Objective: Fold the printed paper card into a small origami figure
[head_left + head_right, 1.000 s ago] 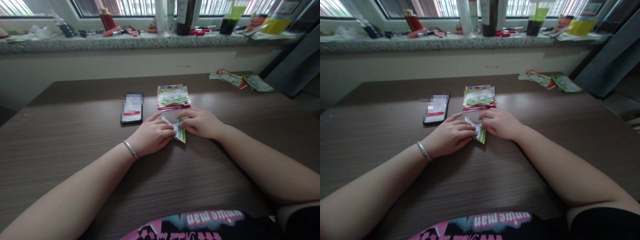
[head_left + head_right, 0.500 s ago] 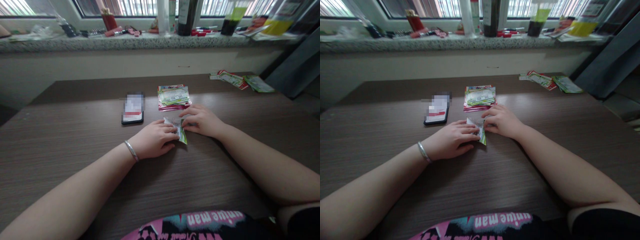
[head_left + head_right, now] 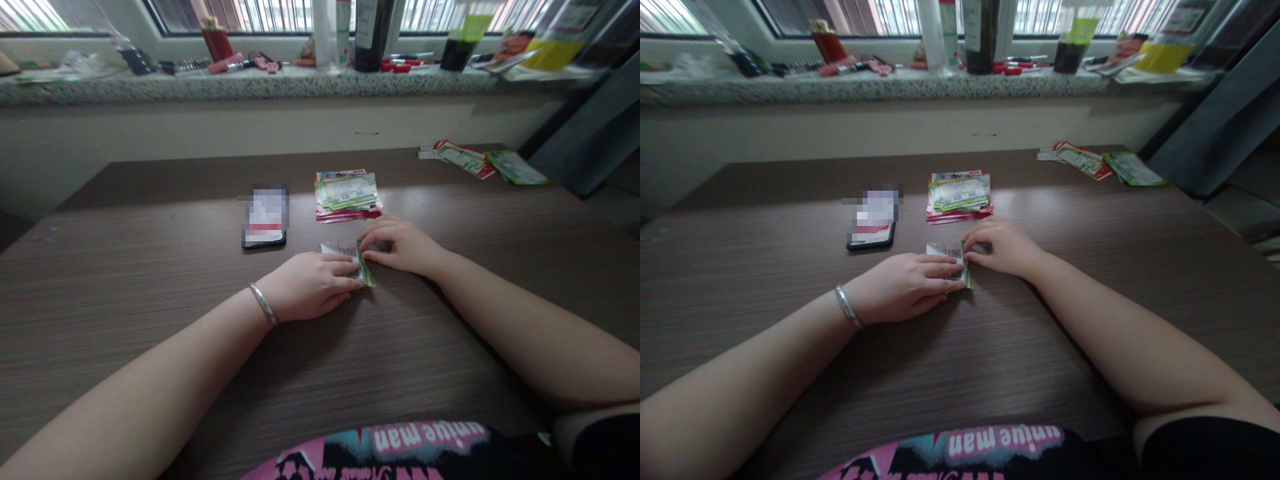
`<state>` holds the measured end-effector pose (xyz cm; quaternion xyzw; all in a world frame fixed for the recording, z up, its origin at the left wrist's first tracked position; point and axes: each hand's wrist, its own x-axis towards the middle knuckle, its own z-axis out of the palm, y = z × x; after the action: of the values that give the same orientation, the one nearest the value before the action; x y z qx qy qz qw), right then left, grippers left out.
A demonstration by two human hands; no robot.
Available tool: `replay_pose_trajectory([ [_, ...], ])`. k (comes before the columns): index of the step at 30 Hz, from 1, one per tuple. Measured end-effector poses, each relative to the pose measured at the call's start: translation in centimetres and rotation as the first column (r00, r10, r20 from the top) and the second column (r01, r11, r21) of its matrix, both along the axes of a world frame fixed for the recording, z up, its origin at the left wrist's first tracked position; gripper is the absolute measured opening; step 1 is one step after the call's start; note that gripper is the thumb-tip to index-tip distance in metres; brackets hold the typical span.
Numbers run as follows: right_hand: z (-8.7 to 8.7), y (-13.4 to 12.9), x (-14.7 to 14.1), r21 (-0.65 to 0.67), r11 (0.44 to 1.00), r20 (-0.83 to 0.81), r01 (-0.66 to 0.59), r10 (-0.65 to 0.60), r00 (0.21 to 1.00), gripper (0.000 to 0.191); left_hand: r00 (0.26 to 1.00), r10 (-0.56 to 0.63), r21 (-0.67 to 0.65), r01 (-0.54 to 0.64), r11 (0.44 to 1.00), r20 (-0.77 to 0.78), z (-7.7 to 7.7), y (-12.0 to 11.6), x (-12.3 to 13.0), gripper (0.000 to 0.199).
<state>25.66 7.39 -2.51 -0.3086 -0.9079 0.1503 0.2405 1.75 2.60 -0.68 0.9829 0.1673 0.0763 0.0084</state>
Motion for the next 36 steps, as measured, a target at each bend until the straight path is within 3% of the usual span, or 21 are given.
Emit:
replay_pose_trajectory([
  [8, -0.1, 0.1, 0.1, 0.025, 1.0, -0.048, -0.005, 0.006, 0.999, 0.01, 0.996, 0.081, -0.047, -0.079, 0.996, 0.032, 0.0, -0.1, 0.3, 0.028],
  [13, 0.0, -0.2, -0.2, 0.073, 0.997, -0.069, -0.001, 0.006, 0.998, 0.005, 0.983, 0.182, 0.046, -0.182, 0.982, 0.009, -0.2, -0.1, 0.5, 0.023],
  [17, 0.1, -0.6, -0.6, 0.075, 0.997, -0.066, 0.033, -0.028, 0.997, 0.003, 0.982, 0.186, 0.113, -0.187, 0.976, 0.018, -0.4, 0.0, 0.6, 0.029],
  [22, 0.2, -1.1, -0.9, 0.063, 0.99, -0.079, 0.127, -0.122, 0.989, 0.003, 0.977, 0.207, 0.117, -0.212, 0.97, 0.054, -0.3, -0.1, 0.6, 0.021],
  [31, 0.1, -1.7, -1.5, -0.098, 0.964, -0.103, 0.247, -0.257, 0.961, 0.005, 0.965, 0.253, 0.124, -0.26, 0.958, 0.07, -0.4, -0.2, 0.7, 0.028],
  [36, -0.1, -1.7, -1.8, -0.241, 0.926, -0.163, 0.291, -0.334, 0.928, 0.008, 0.93, 0.322, 0.083, -0.34, 0.937, 0.179, -0.8, -0.3, 0.6, 0.058],
])
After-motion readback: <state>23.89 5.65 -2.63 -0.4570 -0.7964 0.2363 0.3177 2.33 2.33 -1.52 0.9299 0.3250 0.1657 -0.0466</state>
